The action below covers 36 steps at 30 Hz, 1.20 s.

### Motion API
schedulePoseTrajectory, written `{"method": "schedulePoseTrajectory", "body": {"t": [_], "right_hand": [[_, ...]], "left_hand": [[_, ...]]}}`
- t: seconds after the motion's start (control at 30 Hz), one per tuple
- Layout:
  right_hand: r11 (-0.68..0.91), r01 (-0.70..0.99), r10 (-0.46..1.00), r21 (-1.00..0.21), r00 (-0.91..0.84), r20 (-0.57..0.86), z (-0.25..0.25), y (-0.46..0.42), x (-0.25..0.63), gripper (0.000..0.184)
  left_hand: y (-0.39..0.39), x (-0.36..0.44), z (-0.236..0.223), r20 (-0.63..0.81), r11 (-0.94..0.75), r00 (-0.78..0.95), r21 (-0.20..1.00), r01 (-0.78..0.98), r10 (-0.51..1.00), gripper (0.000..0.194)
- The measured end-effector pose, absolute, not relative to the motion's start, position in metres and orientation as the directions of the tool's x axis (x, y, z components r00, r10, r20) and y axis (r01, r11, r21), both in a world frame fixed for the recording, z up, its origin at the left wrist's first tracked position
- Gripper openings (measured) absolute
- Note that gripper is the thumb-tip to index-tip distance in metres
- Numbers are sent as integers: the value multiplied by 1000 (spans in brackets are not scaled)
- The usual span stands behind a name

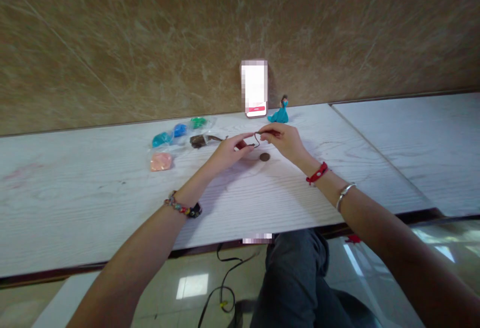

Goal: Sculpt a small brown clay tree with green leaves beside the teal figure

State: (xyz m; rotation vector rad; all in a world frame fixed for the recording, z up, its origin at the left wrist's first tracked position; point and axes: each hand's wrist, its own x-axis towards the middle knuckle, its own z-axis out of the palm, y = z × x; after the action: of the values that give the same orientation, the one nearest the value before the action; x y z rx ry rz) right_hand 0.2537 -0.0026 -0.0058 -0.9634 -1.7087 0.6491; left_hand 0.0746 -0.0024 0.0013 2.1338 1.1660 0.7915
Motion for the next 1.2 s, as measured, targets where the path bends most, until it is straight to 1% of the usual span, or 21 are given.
{"method": "schedulePoseTrajectory", "body": {"t": [0.07,0.13,0.23,0.33,0.43,0.53,0.6,0.63,0.7,0.83,0.9,0.97,1.03,1.13,1.2], "right_hand": [[545,257,839,-798,-162,520,-5,-3,254,13],[550,203,835,-810,-170,524,-5,-4,253,19],[577,169,815,-799,-180,550,-4,-5,252,21],[573,148,819,-806,-149,554,-3,-5,251,20],[502,125,865,-856,-75,497,-1,-6,251,21],[431,123,900,-894,6,435,0,-6,253,22],[376,103,924,-921,36,382,0,-5,254,19],[344,79,936,-935,43,348,0,-5,255,16],[278,6,960,-961,44,278,-1,-4,256,12],[166,-127,986,-978,-3,167,-4,-2,258,13],[120,-133,992,-984,-13,123,-4,-1,259,11],[84,-98,996,-992,-6,85,-4,-1,260,15],[67,-67,998,-996,-15,68,-4,-1,261,17],[87,-110,988,-990,-114,100,-4,-3,263,10],[97,-128,971,-987,-205,122,-4,-5,263,18]], "left_hand": [[-2,75,1,189,-454,504,753,476,842,32],[-1,76,1,181,-437,526,798,416,831,22],[0,76,2,172,-369,502,871,324,847,15],[0,76,3,152,-302,451,910,283,880,13],[-4,77,4,90,-213,460,952,221,883,12],[-8,77,6,-21,-42,548,994,103,836,15],[-10,77,9,-69,50,560,998,49,826,14],[-10,76,9,-74,64,543,997,37,837,12],[-8,75,10,-49,33,483,999,42,874,10],[-3,73,10,26,-93,405,985,147,914,6],[-2,73,9,45,-132,372,968,212,927,6],[-2,74,8,44,-135,329,956,261,943,4],[-2,75,8,18,-107,306,955,276,952,2],[-2,74,6,-38,-48,333,968,248,942,4],[-2,74,6,-50,-48,373,968,248,927,7]]}}
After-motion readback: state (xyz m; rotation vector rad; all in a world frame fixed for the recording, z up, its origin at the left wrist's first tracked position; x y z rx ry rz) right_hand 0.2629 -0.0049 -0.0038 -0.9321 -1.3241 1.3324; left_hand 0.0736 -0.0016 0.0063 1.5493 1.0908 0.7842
